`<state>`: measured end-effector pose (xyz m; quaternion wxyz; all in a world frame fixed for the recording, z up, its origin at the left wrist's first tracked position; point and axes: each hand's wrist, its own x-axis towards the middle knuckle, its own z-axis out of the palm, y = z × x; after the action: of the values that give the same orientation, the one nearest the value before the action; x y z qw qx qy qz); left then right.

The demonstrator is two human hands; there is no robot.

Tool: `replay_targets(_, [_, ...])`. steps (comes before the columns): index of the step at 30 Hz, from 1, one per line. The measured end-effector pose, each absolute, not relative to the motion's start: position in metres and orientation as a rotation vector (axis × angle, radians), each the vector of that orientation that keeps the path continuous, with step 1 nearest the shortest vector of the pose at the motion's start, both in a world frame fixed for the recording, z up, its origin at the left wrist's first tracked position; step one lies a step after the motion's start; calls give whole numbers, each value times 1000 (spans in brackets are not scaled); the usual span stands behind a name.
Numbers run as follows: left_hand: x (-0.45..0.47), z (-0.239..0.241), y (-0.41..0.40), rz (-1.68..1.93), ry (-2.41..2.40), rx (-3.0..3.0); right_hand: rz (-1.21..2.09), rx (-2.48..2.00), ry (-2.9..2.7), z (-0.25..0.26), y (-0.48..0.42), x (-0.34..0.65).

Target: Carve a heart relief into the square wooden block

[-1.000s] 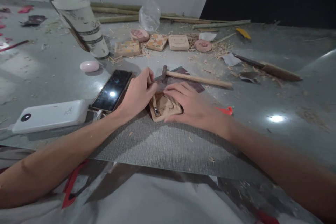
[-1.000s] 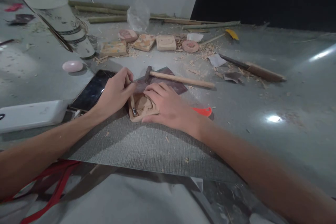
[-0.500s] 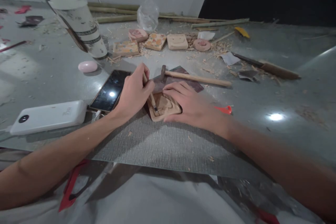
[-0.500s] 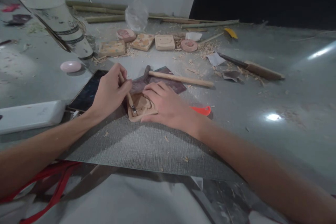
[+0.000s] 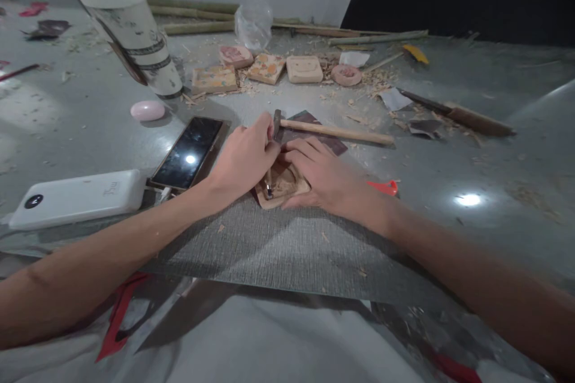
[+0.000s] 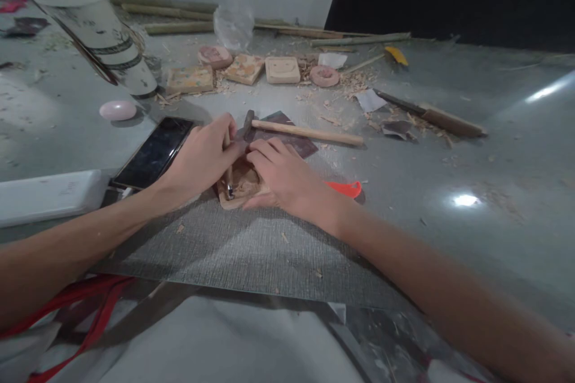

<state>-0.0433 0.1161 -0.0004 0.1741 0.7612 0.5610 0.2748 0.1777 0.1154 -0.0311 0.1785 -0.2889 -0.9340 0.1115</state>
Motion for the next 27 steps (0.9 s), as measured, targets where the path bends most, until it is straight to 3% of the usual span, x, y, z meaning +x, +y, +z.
replay_targets(12, [-60, -3, 119, 1046, 1620, 1810, 462, -856, -2606, -30, 115, 176])
replay_targets(18, [-55, 5, 106, 1224, 1416, 1684, 473, -913, -2509, -21, 104, 173])
replay_targets(27, [-48, 13, 95, 1158, 1267, 1485, 977, -1006, -2035, 21, 81, 172])
